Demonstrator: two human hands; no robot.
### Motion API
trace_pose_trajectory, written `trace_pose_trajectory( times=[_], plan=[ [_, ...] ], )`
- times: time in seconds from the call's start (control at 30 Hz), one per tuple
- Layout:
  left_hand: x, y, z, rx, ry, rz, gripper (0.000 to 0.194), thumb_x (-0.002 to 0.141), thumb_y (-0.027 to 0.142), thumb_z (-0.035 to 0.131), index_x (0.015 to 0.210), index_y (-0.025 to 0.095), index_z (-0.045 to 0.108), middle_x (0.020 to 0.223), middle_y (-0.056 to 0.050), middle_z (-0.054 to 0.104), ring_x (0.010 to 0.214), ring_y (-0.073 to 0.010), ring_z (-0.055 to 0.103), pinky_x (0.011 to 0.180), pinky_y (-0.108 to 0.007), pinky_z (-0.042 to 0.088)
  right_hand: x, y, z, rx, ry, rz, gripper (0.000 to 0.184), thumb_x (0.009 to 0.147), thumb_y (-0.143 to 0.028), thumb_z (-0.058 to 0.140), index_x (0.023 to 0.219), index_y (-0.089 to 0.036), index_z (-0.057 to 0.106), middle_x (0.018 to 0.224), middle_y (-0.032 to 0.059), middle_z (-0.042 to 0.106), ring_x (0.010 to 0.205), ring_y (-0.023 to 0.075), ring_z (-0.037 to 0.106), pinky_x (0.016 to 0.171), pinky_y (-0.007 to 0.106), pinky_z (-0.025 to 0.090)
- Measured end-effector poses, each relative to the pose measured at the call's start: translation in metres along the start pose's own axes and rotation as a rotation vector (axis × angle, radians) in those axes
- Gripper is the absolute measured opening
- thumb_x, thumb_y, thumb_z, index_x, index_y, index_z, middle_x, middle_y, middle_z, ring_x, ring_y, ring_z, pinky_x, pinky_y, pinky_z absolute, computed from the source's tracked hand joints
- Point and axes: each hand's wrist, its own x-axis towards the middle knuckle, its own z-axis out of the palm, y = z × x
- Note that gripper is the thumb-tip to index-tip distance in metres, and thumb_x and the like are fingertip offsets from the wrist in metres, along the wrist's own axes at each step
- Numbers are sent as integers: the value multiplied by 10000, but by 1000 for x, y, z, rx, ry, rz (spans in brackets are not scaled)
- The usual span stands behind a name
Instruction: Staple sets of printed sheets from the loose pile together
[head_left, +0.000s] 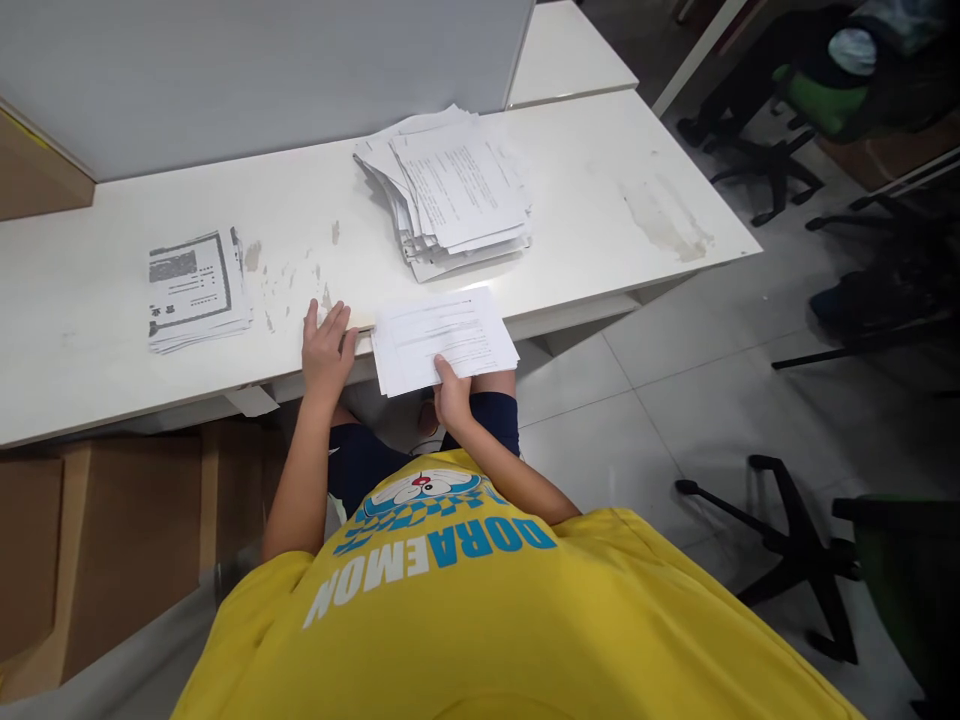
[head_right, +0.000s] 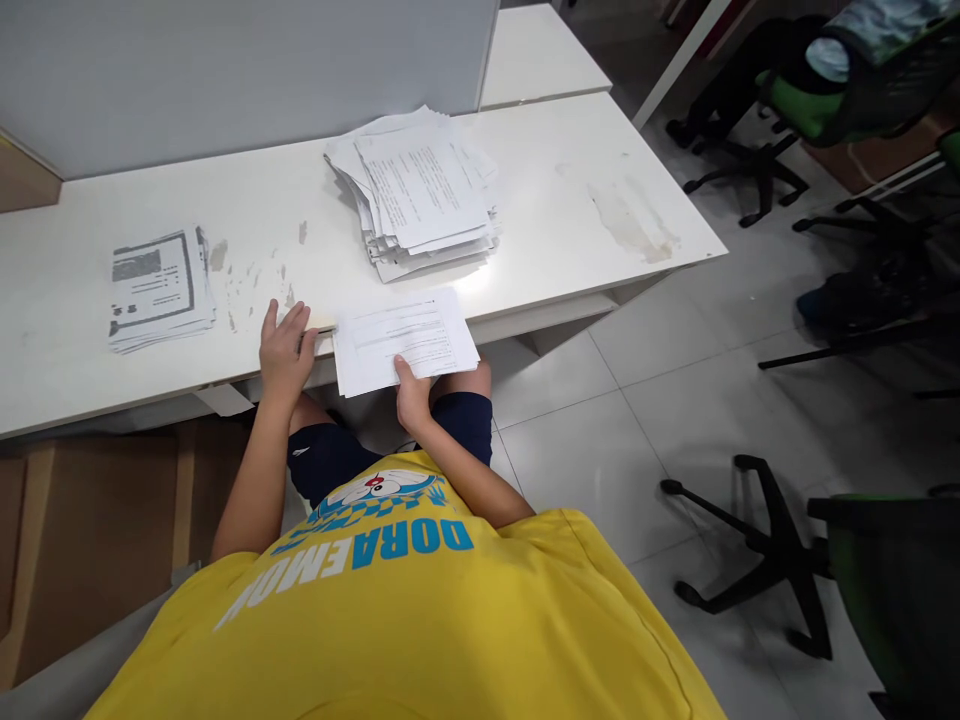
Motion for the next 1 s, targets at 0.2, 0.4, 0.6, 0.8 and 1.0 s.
trace_pose_trajectory(
  times=[0.2, 0.4, 0.6, 0.8, 1.0],
  plan=[
    [-4, 1, -1, 61, 19, 17, 458, 990, 475, 371, 1288, 228, 616, 1367, -98, 609, 1483, -285, 264, 1214, -534, 165, 0, 5, -4, -99, -23, 1, 854, 757, -455, 675, 1496, -225, 314, 1549, 96, 396, 1371, 241, 466, 1179, 464, 328],
    [-4, 0, -2, 127, -11, 52, 401, 991, 418, 402, 1281, 235, 610, 1360, -83, 616, 1462, -305, 311, 1201, -610, 68, 1, 11, -5, -192, 8, -55, 844, 799, -488, 616, 1514, -201, 273, 1561, 116, 366, 1372, 234, 463, 1186, 465, 311],
    [-5, -1, -3, 124, 12, 54, 411, 989, 424, 399, 1267, 212, 615, 1362, -99, 612, 1459, -303, 317, 1195, -571, 169, 1, 13, -5, -228, -29, -62, 819, 823, -515, 579, 1513, -199, 274, 1537, 123, 400, 1357, 233, 478, 1157, 476, 356],
    [-6, -3, 3, 102, 70, 36, 409, 983, 434, 401, 1217, 206, 648, 1298, -103, 656, 1396, -298, 425, 1189, -558, 201, -3, 3, -11, -378, -35, -136, 766, 827, -521, 588, 1461, -146, 378, 1493, 147, 457, 1388, 240, 434, 1192, 489, 288],
    [-1, 11, -18, -38, 143, 13, 425, 981, 469, 392, 1222, 225, 643, 1340, -111, 623, 1495, -306, 221, 1202, -615, 33, -8, -58, -17, -380, -188, -143, 638, 766, -531, 678, 1289, -177, 587, 1294, 106, 640, 1267, 279, 556, 1147, 488, 377]
  ],
)
